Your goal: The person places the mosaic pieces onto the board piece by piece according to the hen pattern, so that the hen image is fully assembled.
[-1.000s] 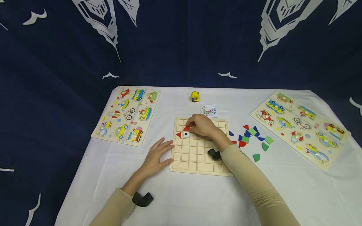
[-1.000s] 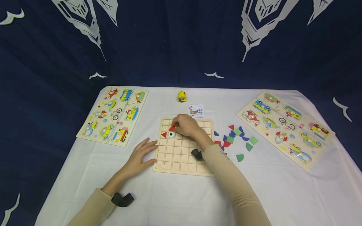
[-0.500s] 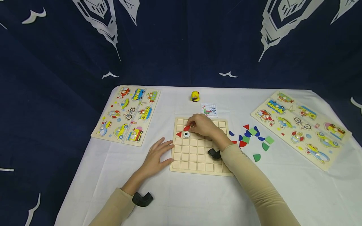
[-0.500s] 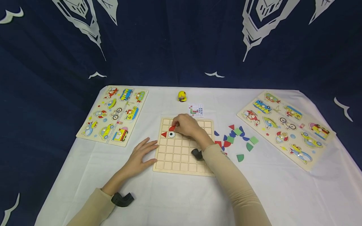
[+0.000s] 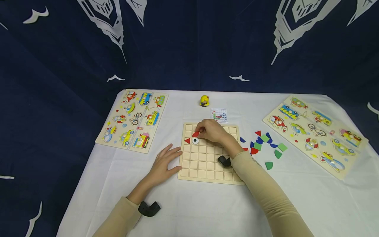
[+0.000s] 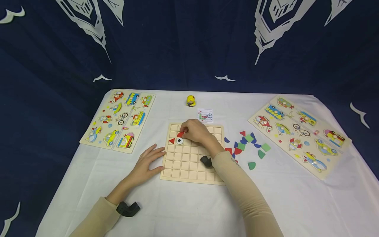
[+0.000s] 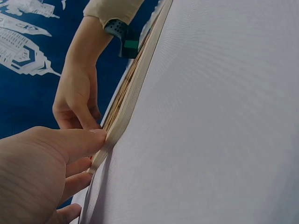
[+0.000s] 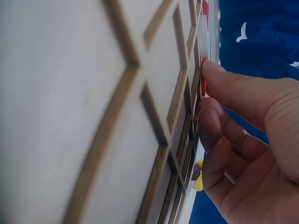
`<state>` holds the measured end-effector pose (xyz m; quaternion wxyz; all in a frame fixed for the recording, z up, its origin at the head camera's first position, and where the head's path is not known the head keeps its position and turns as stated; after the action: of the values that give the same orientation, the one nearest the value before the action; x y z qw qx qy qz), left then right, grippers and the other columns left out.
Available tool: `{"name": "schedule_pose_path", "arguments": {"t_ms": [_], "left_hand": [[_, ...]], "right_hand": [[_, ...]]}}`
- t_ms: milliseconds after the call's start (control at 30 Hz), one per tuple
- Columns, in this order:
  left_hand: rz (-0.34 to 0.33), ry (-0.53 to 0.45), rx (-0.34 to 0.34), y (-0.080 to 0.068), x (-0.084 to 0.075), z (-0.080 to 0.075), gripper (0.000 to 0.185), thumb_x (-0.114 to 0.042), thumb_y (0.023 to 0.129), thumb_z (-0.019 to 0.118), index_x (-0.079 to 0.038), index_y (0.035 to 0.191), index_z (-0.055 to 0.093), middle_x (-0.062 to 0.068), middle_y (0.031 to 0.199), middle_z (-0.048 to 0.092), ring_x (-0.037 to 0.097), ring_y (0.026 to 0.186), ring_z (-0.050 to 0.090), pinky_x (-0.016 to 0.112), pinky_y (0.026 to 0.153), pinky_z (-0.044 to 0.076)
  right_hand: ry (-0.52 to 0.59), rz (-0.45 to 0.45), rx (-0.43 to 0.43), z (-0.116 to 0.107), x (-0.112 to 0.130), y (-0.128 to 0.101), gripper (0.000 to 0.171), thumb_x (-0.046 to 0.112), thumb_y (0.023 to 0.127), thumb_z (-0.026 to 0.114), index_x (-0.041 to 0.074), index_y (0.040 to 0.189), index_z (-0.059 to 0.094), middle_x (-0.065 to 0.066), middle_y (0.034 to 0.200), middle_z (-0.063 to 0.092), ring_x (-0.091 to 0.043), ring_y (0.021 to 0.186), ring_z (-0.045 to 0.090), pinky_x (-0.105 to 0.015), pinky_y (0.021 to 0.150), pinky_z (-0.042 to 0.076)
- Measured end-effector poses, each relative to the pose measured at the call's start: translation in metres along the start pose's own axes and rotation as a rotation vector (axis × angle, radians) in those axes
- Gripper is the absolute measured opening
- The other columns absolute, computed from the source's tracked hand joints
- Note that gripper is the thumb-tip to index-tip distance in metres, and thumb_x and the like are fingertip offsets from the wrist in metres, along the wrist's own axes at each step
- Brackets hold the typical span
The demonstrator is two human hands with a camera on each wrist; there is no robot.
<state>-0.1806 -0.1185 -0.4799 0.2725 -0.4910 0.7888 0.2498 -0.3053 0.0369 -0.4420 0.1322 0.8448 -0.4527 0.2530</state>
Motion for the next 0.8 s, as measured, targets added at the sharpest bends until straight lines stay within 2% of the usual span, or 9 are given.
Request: {"name": "schedule_pose_path", "arguments": {"t_ms": [233,433,667,800], "left_hand": [[-0.001,-0.004,-0.004,0.000,0.001,0.000,0.053,-0.019,0.083,0.075,-0.008,0.133,0.059,0.007,0.147,0.050,0.033,0.148,0.024,0.060,0.117,0.018],[-0.008,-0.010,-0.004,0.000,0.000,0.000,0.053,-0.019,0.083,0.075,-0.008,0.133,0.060,0.008,0.148,0.050,0.033,0.148,0.024,0.060,0.117,0.017],[-0.005,-0.006,-0.001,0.000,-0.001,0.001,0.053,-0.019,0.084,0.075,-0.008,0.133,0.059,0.008,0.148,0.050,0.033,0.148,0.023,0.060,0.117,0.017],[-0.012,-0.002,-0.003,0.000,0.000,0.000,0.054,-0.018,0.083,0.075,-0.008,0.133,0.059,0.008,0.148,0.050,0.032,0.148,0.023,0.060,0.117,0.017]], "right_hand": [[0.039,0.024,-0.015,-0.008,-0.001,-0.003,0.014,0.005,0.083,0.074,0.006,0.097,0.074,-0.006,0.089,0.070,-0.019,0.081,0.061,-0.033,0.076,0.051],[0.041,0.026,-0.082,-0.034,0.003,-0.017,0.017,0.001,0.084,0.070,0.002,0.100,0.074,-0.009,0.090,0.071,-0.021,0.081,0.063,-0.035,0.076,0.052],[0.079,0.018,-0.206,-0.066,-0.003,-0.064,0.017,0.000,0.086,0.067,-0.002,0.102,0.072,-0.011,0.089,0.070,-0.022,0.079,0.060,-0.036,0.073,0.050],[0.073,0.035,-0.263,-0.076,-0.013,-0.098,0.017,0.002,0.086,0.070,0.000,0.103,0.073,-0.009,0.090,0.070,-0.019,0.079,0.059,-0.031,0.067,0.048]]}}
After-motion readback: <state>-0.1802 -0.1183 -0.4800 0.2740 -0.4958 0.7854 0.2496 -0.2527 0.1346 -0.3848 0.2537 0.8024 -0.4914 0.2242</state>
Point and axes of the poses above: each hand's wrist, its own y-axis towards the middle knuckle, its own z-axis out of the palm, x = y × z, the point moved 9 cm from there along y, towards the middle knuckle
